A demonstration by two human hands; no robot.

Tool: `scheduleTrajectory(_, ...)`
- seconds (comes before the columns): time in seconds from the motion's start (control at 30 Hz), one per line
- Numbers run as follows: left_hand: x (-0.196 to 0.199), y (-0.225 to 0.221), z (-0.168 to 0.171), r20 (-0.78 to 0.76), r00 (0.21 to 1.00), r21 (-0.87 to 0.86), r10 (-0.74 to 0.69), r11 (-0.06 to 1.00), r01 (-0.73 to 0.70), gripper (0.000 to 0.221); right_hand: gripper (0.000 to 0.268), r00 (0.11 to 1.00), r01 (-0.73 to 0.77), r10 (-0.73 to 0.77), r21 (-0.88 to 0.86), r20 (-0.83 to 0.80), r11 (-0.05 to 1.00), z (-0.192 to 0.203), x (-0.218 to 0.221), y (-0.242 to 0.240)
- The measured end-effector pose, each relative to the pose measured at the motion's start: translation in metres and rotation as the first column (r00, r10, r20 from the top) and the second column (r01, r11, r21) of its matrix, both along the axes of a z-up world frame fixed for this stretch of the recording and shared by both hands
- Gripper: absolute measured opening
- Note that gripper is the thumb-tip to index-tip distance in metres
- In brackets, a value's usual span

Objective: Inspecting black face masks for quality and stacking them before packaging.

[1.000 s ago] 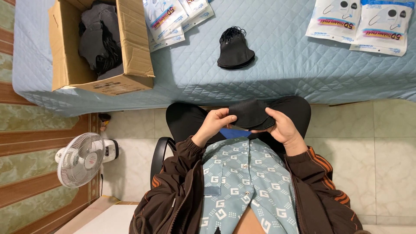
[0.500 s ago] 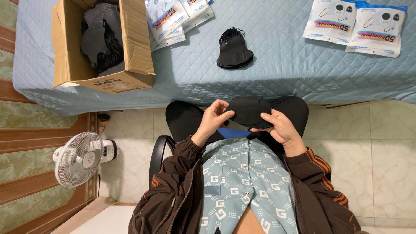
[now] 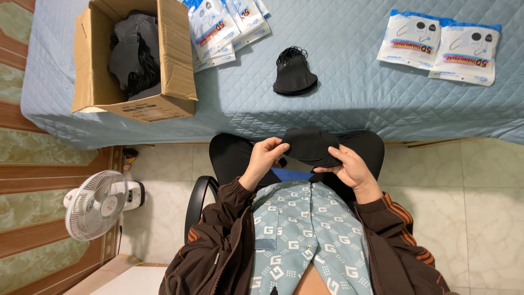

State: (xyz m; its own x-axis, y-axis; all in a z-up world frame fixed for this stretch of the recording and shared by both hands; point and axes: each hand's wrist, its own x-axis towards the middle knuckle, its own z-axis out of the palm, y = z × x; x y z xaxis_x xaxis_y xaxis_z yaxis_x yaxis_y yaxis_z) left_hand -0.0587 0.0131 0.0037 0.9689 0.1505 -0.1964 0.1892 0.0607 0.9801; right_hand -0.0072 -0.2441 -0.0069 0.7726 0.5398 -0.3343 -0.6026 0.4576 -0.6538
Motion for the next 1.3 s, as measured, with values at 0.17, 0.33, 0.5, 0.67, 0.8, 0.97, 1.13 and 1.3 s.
scheduleTrajectory(0.17, 0.001, 0.002, -0.006, -0.027, 0.999, -0.022, 0.044, 0.999, -0.045, 0.011, 0.027, 1.000, 0.023, -0.024, -0.018, -0.021, 1.000, -0.022, 0.006, -0.005)
scheduleTrajectory(0.33, 0.012, 0.011, -0.039, -0.034, 0.990, -0.080, 0.140, 0.987, -0.142, 0.014, 0.027, 0.996, 0.076, -0.078, -0.050, -0.038, 0.996, -0.069, 0.022, -0.026)
scheduleTrajectory(0.5, 0.030, 0.030, -0.052, -0.024, 0.970, -0.110, 0.243, 0.964, -0.244, 0.017, 0.026, 0.986, 0.138, -0.143, -0.065, -0.086, 0.988, -0.067, 0.027, -0.036)
scheduleTrajectory(0.67, 0.072, 0.053, -0.088, 0.067, 0.993, -0.032, 0.095, 0.995, -0.093, 0.026, 0.021, 0.974, 0.196, -0.204, -0.087, -0.102, 0.977, -0.019, 0.025, -0.028)
scheduleTrajectory(0.8, 0.100, 0.043, 0.046, 0.183, 0.981, 0.015, 0.069, 0.997, -0.073, 0.038, 0.020, 0.967, 0.205, -0.214, -0.082, -0.138, 0.975, -0.018, 0.024, -0.027)
scheduleTrajectory(0.97, 0.173, 0.051, 0.001, 0.101, 0.994, -0.213, -0.039, 0.975, 0.059, 0.069, 0.019, 0.971, 0.146, -0.177, -0.188, -0.162, 0.971, 0.004, 0.023, -0.022)
scheduleTrajectory(1.13, 0.208, 0.067, -0.087, -0.021, 0.998, 0.135, -0.052, 0.989, 0.055, 0.069, 0.023, 0.968, 0.212, -0.220, -0.075, -0.117, 0.974, -0.015, 0.019, -0.028)
scheduleTrajectory(1.3, 0.212, 0.070, -0.100, -0.063, 0.998, 0.353, -0.023, 0.935, 0.044, 0.071, 0.024, 0.968, 0.205, -0.213, -0.073, -0.131, 0.976, -0.036, 0.021, -0.037)
